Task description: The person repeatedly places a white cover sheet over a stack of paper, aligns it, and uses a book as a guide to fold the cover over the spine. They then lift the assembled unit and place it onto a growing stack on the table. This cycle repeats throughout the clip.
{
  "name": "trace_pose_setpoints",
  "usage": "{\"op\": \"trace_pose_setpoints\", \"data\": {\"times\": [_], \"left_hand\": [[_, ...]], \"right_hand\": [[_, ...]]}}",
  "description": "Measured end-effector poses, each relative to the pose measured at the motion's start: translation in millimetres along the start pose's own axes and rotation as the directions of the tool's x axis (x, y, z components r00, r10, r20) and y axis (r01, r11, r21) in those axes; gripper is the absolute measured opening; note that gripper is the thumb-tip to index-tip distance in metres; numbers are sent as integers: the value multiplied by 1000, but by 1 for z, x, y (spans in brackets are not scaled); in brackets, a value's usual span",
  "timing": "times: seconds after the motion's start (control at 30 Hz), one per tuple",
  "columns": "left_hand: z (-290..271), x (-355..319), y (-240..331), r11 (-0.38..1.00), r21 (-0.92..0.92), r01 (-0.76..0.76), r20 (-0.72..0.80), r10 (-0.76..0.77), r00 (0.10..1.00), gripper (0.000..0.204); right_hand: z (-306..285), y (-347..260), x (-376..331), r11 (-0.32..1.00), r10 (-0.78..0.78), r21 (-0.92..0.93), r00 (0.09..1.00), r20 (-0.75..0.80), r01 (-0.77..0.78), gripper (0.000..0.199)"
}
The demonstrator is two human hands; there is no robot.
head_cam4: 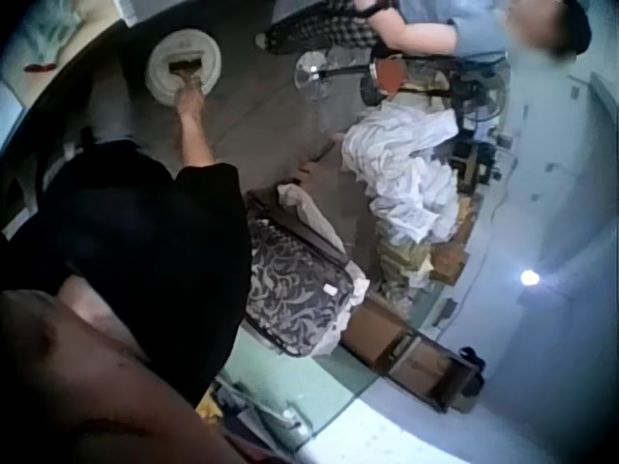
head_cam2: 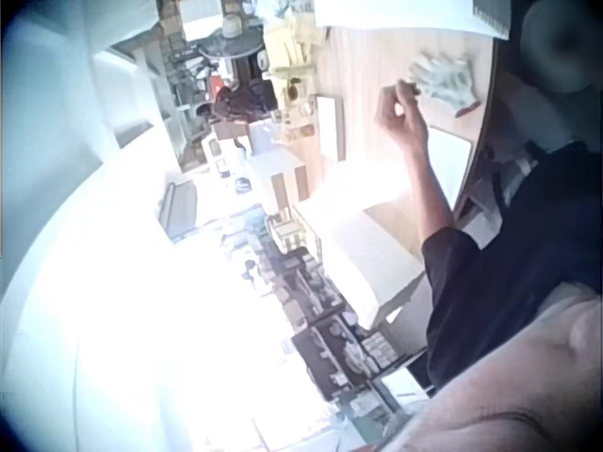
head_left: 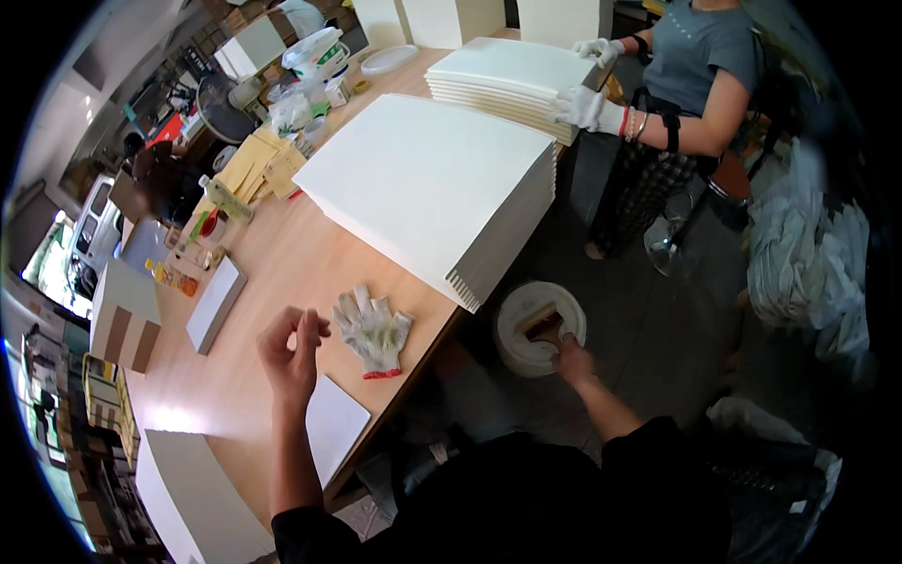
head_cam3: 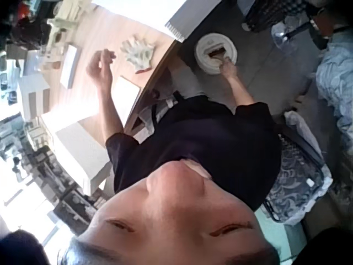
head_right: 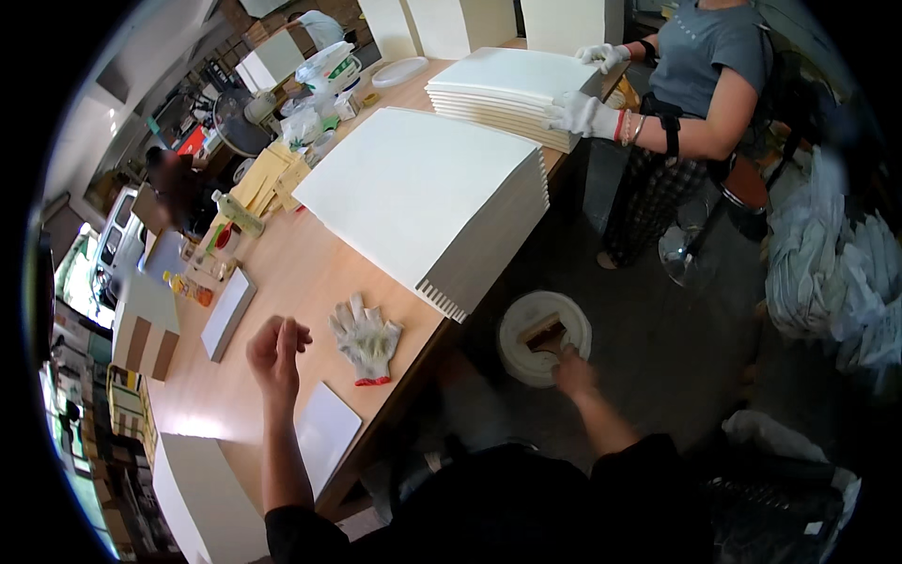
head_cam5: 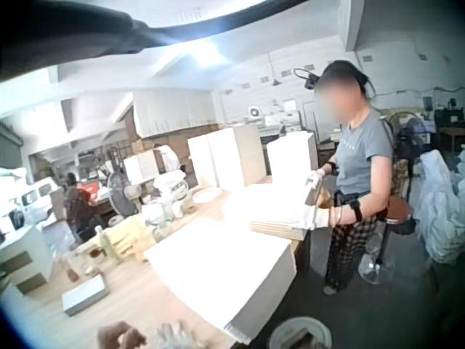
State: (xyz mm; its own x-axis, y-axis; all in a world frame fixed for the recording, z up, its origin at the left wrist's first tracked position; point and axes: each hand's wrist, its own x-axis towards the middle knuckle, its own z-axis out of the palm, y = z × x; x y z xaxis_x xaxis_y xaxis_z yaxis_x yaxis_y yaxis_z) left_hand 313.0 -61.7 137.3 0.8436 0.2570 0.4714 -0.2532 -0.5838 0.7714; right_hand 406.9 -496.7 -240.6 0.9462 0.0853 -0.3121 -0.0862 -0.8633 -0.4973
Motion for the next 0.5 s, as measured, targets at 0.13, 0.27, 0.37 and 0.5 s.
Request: {"op": "trace_pose_setpoints", "data": {"times": [0.13,0.27,0.37,0.5], "left_hand": [[13,2,0,989,-122,86,23,-84,996,37],[-5,-3,-14,984,-127,126,-1,-128,992,35],[-7,-2,-22,988,-71,139,-9,-140,990,38],[48,-41,-50,962,-132,238,136,-220,966,27]], "right_hand": [[-7,-6,26,971,99,223,994,-49,-86,58],[-32,-7,13,521,92,827,978,189,-209,57],[-88,-35,-36,18,7,944,944,330,-330,48],[-141,-83,-74,63,-171,992,981,-95,107,45]]}}
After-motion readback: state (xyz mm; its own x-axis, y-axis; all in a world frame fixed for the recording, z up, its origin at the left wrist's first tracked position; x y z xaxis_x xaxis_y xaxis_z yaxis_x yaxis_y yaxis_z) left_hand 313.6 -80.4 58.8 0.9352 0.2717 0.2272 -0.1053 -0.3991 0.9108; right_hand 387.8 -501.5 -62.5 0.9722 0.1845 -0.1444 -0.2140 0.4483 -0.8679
